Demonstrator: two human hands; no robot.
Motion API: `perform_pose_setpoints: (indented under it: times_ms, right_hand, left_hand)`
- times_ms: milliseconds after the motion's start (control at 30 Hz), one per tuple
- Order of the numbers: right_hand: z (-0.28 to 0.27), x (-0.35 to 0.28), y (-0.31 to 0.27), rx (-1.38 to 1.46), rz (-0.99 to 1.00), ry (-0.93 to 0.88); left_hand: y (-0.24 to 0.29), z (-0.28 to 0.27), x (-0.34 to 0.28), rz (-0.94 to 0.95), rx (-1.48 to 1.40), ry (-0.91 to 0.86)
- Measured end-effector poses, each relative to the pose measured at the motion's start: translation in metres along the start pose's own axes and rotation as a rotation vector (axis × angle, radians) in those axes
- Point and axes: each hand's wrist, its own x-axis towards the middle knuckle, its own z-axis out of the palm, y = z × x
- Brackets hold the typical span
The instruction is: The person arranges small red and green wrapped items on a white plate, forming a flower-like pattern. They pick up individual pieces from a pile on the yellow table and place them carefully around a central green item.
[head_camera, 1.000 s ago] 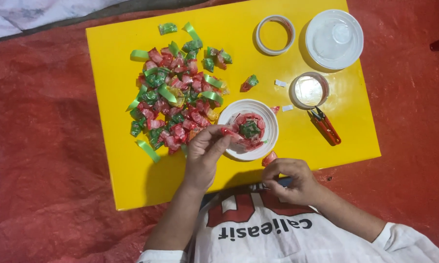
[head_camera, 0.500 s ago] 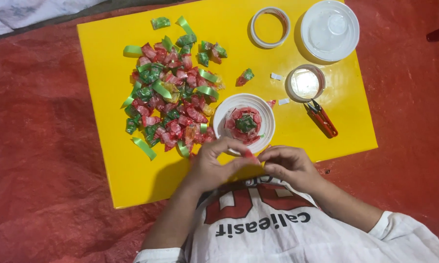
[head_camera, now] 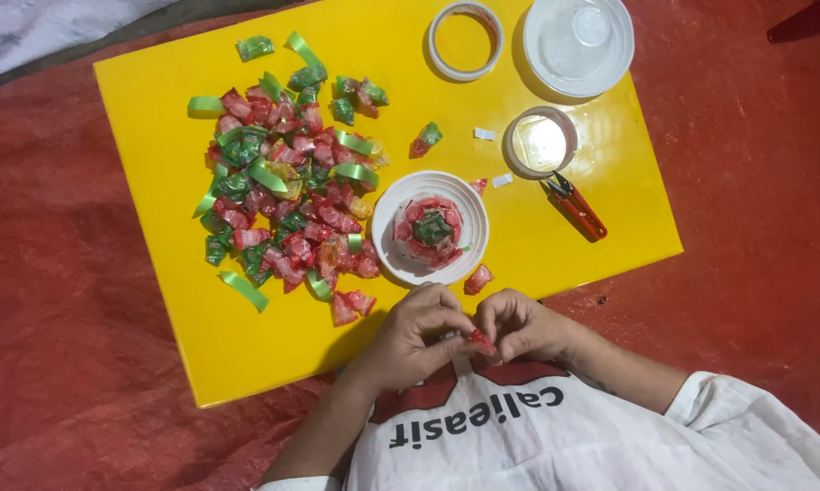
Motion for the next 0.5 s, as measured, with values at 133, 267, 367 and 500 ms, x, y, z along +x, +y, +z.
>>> perform_pose_setpoints:
  times_ms: [133,267,367,500]
  right_hand:
    - [0.005,0.002,-0.008,-0.101,0.015,-0.013]
    - [0.001,-0.006,-0.021,-0.347,-0.023,0.116]
    - [0.017,0.006,-0.052,-0.621,-0.117,0.288]
    - [0.011,0.016,-0.072,-0.908,-0.21,0.503]
  left_hand:
    - [0.0,0.0,-0.001,0.015,0.033,-0.024]
    - [-0.024,-0.012,-0.012,0.025,0.149,0.077]
    - [-0.041,-0.031,-0.018,0.068,0.335,0.271]
    - [-0.041,-0.041,-0.011,0.118,0.583,0.499]
